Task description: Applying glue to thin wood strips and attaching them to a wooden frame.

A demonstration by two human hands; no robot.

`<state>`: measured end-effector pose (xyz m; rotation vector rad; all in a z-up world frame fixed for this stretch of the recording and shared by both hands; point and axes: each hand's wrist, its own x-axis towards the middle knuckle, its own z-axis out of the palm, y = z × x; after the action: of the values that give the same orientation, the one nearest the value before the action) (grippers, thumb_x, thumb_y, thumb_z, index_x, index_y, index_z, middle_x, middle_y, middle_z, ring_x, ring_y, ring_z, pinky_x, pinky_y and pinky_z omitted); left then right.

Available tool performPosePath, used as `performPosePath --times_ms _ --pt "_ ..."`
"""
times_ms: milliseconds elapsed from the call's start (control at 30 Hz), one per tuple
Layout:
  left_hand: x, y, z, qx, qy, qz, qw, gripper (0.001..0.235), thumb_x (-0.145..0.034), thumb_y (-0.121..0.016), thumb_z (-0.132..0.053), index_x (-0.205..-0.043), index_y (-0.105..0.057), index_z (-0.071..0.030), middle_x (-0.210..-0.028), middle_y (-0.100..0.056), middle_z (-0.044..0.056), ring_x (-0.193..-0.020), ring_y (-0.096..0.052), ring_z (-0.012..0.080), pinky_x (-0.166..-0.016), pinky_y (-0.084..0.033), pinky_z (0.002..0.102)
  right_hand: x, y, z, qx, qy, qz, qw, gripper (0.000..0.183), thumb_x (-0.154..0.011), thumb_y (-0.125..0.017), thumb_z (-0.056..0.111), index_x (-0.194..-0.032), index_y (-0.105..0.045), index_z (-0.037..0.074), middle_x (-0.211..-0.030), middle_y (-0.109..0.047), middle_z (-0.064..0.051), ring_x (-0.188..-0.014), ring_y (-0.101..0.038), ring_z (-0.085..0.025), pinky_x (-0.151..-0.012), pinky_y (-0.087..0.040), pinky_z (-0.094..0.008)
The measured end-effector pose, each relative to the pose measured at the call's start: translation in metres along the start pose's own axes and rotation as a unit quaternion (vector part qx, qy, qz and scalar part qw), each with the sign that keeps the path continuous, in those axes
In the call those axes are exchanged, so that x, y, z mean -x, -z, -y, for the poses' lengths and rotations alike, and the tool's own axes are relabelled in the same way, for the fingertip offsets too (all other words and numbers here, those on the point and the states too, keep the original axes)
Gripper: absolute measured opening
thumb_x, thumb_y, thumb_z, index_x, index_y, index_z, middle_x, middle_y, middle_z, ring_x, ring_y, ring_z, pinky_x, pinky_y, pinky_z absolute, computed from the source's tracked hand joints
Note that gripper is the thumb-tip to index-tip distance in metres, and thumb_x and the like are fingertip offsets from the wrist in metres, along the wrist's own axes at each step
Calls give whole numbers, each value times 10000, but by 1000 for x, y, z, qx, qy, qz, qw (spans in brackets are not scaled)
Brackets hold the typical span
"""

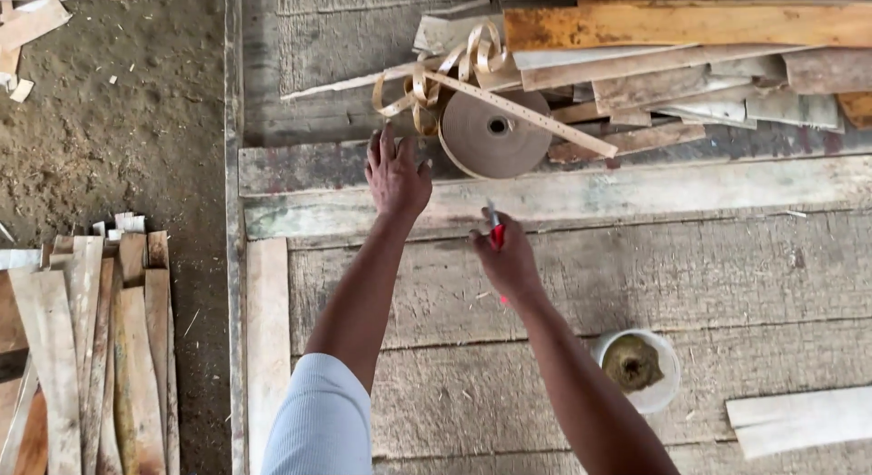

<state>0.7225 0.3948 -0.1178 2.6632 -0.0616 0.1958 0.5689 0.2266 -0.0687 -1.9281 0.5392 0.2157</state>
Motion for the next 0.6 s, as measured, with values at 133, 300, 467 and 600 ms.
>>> performPosePath --times_ms 133,300,467,600 --pt "-37 12 -18 -3 13 46 999 378 -893 -782 -318 -1231 -676 -187 -1696 -206 125 -1580 -74 419 -1197 -270 678 -23 -14 -1 34 16 13 999 544 -915 -752 344 -1423 -633 187 -1190 -632 -208 -1132 -658 -429 -963 -517 -518" --pt "-51 8 -24 -58 36 93 993 417 -886 -744 -455 -1206 -665 -200 -1497 -497 89 -1584 -74 354 -1178 -90 776 -35 -13 -8 21 13 33 999 545 -935 -732 368 -1431 -614 177 -1167 -600 -143 -1037 -655 -305 -968 -513 -465" --pt "-27 -66 19 -27 -78 -74 994 121 -880 -736 -207 -996 -746 -241 -947 -646 -53 -1126 -594 182 -1179 -118 785 -28 -10 0 -9 4 34 999 546 -937 -731 407 -1430 -621 200 -1230 -616 -145 -1148 -642 -317 -1005 -494 -467" --pt "40 -44 -13 164 -178 -111 964 177 -926 -639 -59 -984 -738 -194 -904 -671 0 -989 -703 255 -1184 -306 639 6 2 19 -197 -46 34 979 465 -1017 -674 379 -1354 -607 65 -907 -623 -79 -660 -628 -153 -582 -545 -296"
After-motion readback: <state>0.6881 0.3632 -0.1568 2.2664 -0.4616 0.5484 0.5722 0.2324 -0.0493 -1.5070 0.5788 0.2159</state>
